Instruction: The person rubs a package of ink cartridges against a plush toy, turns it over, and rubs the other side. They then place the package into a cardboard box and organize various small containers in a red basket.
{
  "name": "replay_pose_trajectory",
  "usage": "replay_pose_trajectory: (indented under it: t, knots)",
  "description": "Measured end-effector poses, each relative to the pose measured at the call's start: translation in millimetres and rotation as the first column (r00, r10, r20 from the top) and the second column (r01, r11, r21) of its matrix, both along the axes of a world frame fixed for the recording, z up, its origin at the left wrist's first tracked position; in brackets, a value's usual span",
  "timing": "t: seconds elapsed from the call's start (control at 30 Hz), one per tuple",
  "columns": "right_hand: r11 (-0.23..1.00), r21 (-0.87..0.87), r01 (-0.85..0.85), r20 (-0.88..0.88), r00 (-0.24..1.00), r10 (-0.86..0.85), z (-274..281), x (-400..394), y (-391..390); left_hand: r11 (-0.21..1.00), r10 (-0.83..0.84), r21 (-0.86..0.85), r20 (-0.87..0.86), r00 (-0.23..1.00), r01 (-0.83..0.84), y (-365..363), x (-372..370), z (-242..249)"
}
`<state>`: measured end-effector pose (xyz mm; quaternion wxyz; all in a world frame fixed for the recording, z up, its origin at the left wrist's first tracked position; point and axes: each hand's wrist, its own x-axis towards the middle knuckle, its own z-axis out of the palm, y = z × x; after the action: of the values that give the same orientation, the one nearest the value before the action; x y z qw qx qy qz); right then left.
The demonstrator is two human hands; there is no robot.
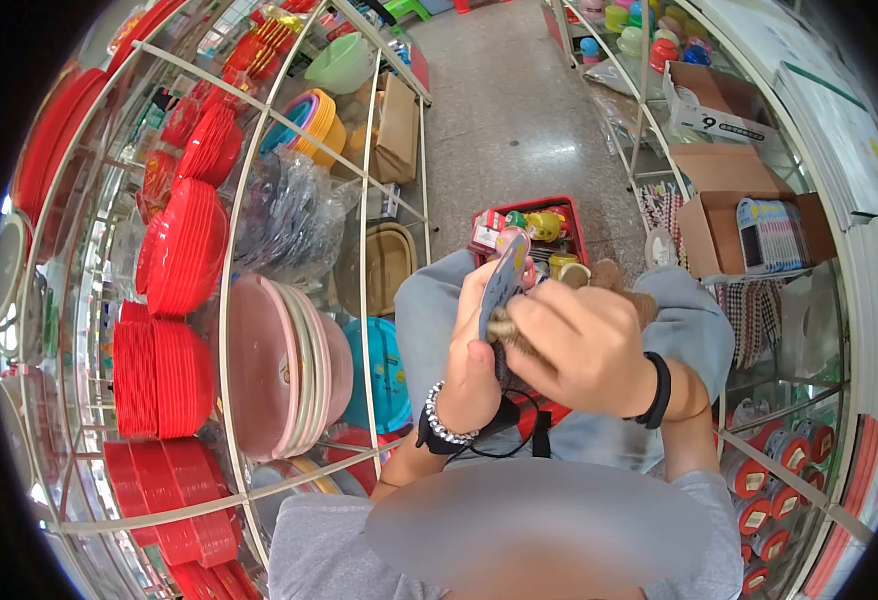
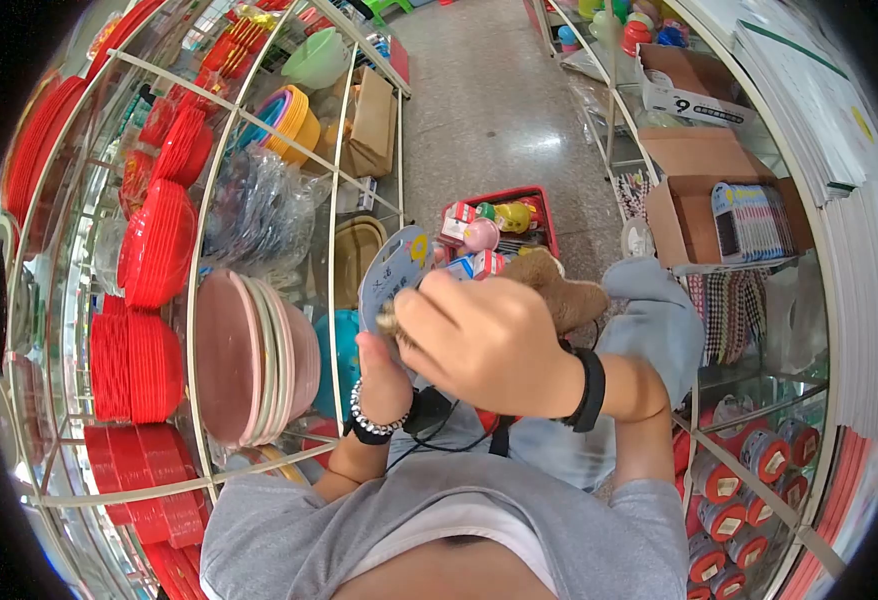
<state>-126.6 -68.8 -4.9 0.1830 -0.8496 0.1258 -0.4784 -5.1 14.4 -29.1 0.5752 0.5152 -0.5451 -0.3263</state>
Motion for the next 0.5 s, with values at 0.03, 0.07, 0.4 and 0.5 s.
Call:
replay_pose_trajectory:
  t: [0.03,0.07,0.4,0.5]
  knots:
    - [0.998,-0.057,0.026,0.025,0.999,-0.025,-1,2,2,0.999,-0.001,0.048,-0.023,1.0,0.002,1,0,-3]
    - [0.998,-0.055,0.029,0.023,0.999,-0.028,-3,4,2,0.995,-0.002,0.097,-0.048,0.999,0.007,2,0,-5]
    - [0.994,0.025,-0.103,-0.069,0.992,0.104,-13,14,18,0.948,0.318,0.024,-0.089,0.944,-0.317,-10,-3,19]
    - [0.974,0.094,-0.204,-0.062,0.976,0.211,-16,18,19,0.915,0.394,-0.037,-0.146,0.908,-0.403,-9,-2,27]
